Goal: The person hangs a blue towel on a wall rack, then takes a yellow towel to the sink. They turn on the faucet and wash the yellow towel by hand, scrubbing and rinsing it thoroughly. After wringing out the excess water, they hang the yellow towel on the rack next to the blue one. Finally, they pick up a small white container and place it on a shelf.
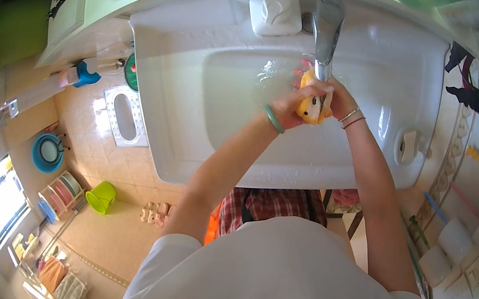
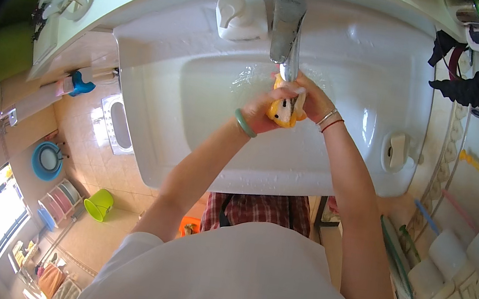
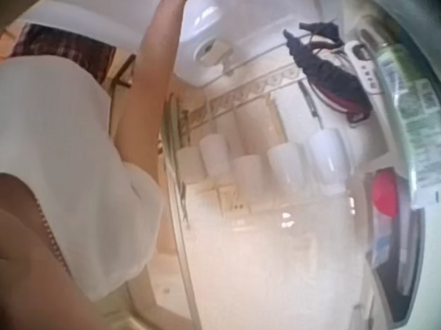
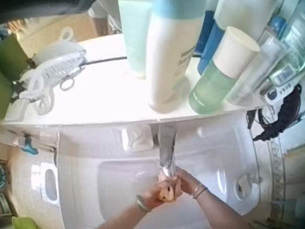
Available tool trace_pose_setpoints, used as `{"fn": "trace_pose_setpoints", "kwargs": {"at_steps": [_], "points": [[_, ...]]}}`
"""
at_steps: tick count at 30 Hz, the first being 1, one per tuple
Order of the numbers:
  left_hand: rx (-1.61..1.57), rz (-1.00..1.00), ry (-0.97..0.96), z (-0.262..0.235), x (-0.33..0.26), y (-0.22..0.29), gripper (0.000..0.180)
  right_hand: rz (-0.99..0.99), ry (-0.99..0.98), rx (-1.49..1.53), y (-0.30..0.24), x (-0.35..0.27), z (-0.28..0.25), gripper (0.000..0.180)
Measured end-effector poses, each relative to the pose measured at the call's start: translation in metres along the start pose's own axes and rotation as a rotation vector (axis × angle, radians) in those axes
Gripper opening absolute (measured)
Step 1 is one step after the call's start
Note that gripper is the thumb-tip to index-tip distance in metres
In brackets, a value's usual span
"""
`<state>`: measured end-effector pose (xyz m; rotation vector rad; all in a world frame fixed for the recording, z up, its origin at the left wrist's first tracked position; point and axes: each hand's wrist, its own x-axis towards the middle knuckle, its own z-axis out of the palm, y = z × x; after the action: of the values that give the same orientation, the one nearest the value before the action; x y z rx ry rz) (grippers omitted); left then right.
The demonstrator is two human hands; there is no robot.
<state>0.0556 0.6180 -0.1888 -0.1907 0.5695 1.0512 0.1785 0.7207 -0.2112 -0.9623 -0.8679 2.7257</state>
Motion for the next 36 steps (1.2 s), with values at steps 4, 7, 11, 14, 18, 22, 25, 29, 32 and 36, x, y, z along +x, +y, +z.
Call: {"fn": "trace_pose_setpoints", "kwargs": {"at_steps": [4,7,11,14,18,22,25,29,32,36], "points": [[-0.065,-0.063,0.024,0.012,-0.008,-0.001,0.039,0.081,-0.092,-0.064,-0.009,-0.001,0.007,0.057],[0.076,-0.136,-0.079,-0.008,-0.002,0.001,0.031,0.078,-0.028,-0.305,-0.016,0.004,0.010,0.045],[0.431,-0.051,0.102,0.000,0.002,-0.002,0.024,-0.067,0.048,-0.552,-0.012,0.005,0.013,0.033],[0.742,0.155,0.248,-0.016,0.025,-0.023,0.025,-0.097,0.204,-0.699,0.005,0.009,0.011,0.028],[0.721,0.174,0.370,-0.045,0.046,-0.042,0.033,-0.100,0.371,-0.843,0.008,0.002,0.009,0.025],[0.166,-0.046,0.386,-0.013,0.016,-0.021,0.033,-0.563,0.582,-0.869,-0.008,-0.028,0.038,0.021],[0.083,-0.102,0.345,-0.013,0.014,-0.014,0.039,-0.903,0.694,-1.031,-0.039,-0.052,0.074,0.025],[-0.095,-0.075,0.252,-0.016,0.018,-0.016,0.040,-1.159,0.507,-1.445,-0.069,-0.058,0.112,0.028],[-0.242,-0.001,0.130,-0.011,0.015,-0.015,0.037,-1.133,0.378,-1.634,-0.071,-0.055,0.110,0.027],[-0.314,0.071,0.001,-0.010,0.005,-0.021,0.032,-1.072,0.375,-1.529,-0.054,-0.061,0.090,0.028]]}}
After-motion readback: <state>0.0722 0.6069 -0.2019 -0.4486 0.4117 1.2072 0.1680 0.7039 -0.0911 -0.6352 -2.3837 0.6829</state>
